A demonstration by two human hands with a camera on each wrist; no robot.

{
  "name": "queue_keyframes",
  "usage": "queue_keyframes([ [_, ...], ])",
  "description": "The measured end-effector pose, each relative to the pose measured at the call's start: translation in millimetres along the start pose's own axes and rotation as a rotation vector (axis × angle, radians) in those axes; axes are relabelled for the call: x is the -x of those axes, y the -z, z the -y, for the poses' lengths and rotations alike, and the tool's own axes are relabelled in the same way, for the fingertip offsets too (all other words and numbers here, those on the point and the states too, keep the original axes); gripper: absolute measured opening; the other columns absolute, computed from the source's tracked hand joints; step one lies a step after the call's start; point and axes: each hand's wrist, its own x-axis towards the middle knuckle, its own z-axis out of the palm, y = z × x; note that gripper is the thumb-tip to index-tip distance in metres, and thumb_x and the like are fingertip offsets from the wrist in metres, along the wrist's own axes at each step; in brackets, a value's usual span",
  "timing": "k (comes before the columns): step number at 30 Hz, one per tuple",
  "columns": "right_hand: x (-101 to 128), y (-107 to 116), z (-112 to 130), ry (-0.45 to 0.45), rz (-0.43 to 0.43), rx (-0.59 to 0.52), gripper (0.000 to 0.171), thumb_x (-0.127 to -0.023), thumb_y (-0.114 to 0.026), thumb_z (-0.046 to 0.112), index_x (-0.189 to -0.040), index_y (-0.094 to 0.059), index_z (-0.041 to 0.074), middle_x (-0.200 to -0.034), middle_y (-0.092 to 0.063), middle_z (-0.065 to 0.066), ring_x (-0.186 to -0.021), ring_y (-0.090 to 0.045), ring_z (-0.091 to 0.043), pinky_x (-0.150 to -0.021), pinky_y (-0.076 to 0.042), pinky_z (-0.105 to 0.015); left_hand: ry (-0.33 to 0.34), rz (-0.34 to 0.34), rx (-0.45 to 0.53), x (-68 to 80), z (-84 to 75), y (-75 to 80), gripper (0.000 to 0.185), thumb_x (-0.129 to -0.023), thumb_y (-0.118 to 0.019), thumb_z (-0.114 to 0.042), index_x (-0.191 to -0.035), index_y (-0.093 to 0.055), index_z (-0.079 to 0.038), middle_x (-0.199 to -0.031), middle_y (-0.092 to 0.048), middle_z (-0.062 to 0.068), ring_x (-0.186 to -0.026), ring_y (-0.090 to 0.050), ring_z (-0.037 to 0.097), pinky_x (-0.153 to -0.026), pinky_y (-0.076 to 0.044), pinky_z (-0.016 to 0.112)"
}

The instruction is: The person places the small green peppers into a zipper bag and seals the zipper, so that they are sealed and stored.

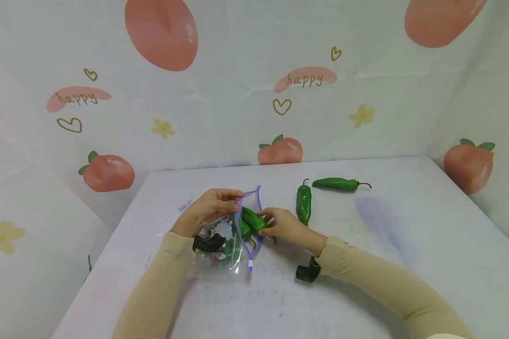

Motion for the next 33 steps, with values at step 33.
queue_keyframes([
  [33,-9.0,-11.0,3.0,0.025,-0.037,-0.045,0.025,-0.083,-0.074,0.009,-0.105,-0.062,0.004,-0.089,-0.067,-0.006,-0.076,-0.06,-0.012,-0.066,-0.05,-0.023,-0.02,0.035,0.019,0.0,0.3,1.2,0.042,-0.09,-0.055,0.011,-0.131,-0.047,0.014,-0.098,-0.062,-0.003,-0.078,-0.055,0.005,-0.068,-0.047,0.015],
])
